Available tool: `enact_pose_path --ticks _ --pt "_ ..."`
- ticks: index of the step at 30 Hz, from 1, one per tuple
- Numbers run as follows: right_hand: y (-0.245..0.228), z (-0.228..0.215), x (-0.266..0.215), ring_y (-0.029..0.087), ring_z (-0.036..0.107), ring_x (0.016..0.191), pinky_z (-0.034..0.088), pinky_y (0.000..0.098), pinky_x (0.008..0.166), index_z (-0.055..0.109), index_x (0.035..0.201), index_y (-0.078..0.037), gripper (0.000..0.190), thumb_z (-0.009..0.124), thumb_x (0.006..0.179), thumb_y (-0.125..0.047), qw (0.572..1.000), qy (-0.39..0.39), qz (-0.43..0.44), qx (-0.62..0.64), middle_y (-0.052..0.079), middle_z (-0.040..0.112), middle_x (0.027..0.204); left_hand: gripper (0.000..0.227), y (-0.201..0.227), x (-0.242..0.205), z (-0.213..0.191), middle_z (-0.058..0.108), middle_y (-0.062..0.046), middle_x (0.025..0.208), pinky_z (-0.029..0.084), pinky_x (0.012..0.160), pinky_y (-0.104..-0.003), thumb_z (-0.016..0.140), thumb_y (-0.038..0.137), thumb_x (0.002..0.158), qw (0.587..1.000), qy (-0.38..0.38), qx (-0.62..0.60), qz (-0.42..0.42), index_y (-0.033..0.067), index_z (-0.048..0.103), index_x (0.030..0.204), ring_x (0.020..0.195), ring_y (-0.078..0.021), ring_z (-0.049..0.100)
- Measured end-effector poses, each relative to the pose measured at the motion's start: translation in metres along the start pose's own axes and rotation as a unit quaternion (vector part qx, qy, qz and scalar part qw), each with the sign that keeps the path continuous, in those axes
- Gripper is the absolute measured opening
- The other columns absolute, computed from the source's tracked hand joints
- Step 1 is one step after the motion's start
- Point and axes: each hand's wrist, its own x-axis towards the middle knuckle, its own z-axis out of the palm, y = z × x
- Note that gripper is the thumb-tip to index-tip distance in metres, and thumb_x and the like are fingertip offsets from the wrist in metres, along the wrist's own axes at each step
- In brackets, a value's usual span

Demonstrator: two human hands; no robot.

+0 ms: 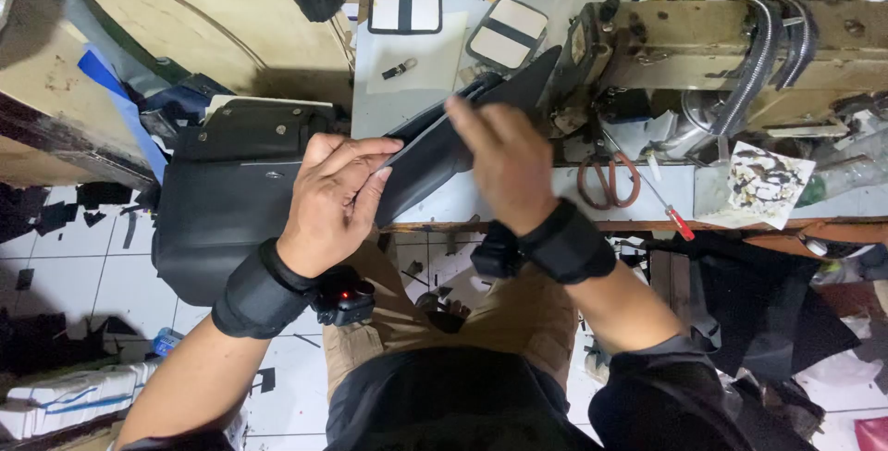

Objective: The person cleans and finishes the edges and surface of a leather bag using a cloth and cleaning solution.

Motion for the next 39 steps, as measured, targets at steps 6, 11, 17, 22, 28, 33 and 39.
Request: enact_pose_path --ticks 6,11,17,22,28,33,39 --pt "0.001 -0.002 -0.002 0.019 0.062 0.081 0.054 0.0306 0.07 0.06 0.143 -0.008 0.045 0.057 0.1 0.006 0.999 -0.021 0.021 0.041 0.004 0.062 0.093 0.014 0.001 -0.001 0.0 0.072 -0.005 0.123 0.046 0.093 -0.035 0.07 -0.001 0.093 1.0 -0.002 -0.001 -0.003 -0.0025 0.074 0.106 0.1 -0.0259 0.055" --pt "0.002 -0.001 0.0 0.023 0.06 0.076 0.051 0.0343 0.065 0.061 0.143 -0.008 0.045 0.058 0.1 0.004 0.995 -0.058 0.066 0.055 0.007 0.062 0.089 0.014 0.0 0.0 0.002 0.073 -0.005 0.123 0.045 0.093 -0.035 0.07 -0.002 0.092 1.0 -0.003 -0.001 -0.006 -0.0031 0.075 0.105 0.1 -0.0257 0.055" --pt "-0.003 -0.017 0.01 0.022 0.062 0.081 0.051 0.0348 0.071 0.06 0.144 -0.008 0.051 0.053 0.096 0.009 0.997 -0.02 0.036 0.064 0.008 0.063 0.094 0.014 0.002 0.0 0.002 0.072 -0.006 0.124 0.046 0.098 -0.037 0.069 -0.003 0.093 1.0 0.005 0.005 0.0 -0.0038 0.073 0.106 0.106 -0.0272 0.057" --pt "-0.037 -0.016 0.006 0.021 0.058 0.075 0.051 0.0337 0.068 0.06 0.143 -0.002 0.044 0.056 0.099 0.005 0.995 -0.059 -0.035 0.078 0.007 0.06 0.088 0.018 0.0 -0.002 0.008 0.07 -0.006 0.123 0.045 0.102 -0.039 0.069 -0.002 0.093 1.0 0.025 0.009 -0.001 -0.0039 0.073 0.11 0.111 -0.0293 0.056" --pt "-0.038 -0.012 0.008 0.023 0.058 0.079 0.049 0.0363 0.068 0.062 0.142 -0.005 0.042 0.058 0.102 0.005 0.997 -0.021 -0.004 0.071 0.006 0.058 0.09 0.017 -0.004 -0.007 0.013 0.068 -0.007 0.13 0.045 0.107 -0.04 0.069 -0.003 0.094 0.999 0.034 -0.009 -0.012 -0.0048 0.072 0.111 0.122 -0.0326 0.052" --pt "-0.039 -0.022 0.011 0.022 0.058 0.083 0.051 0.0333 0.071 0.06 0.146 -0.009 0.05 0.056 0.098 0.001 0.999 -0.035 -0.031 0.021 0.005 0.059 0.095 0.012 -0.007 -0.009 0.016 0.061 -0.012 0.135 0.044 0.113 -0.043 0.069 -0.003 0.094 0.998 0.044 -0.036 -0.008 -0.006 0.07 0.106 0.131 -0.0343 0.052" --pt "-0.03 0.0 0.0 0.013 0.047 0.066 0.042 0.0276 0.055 0.061 0.142 -0.012 0.035 0.062 0.107 -0.006 0.994 -0.015 -0.102 -0.021 -0.001 0.061 0.089 0.013 -0.003 -0.009 0.016 0.057 -0.015 0.141 0.043 0.115 -0.045 0.07 -0.003 0.094 0.996 0.057 -0.063 -0.021 -0.0076 0.07 0.106 0.136 -0.0362 0.05"
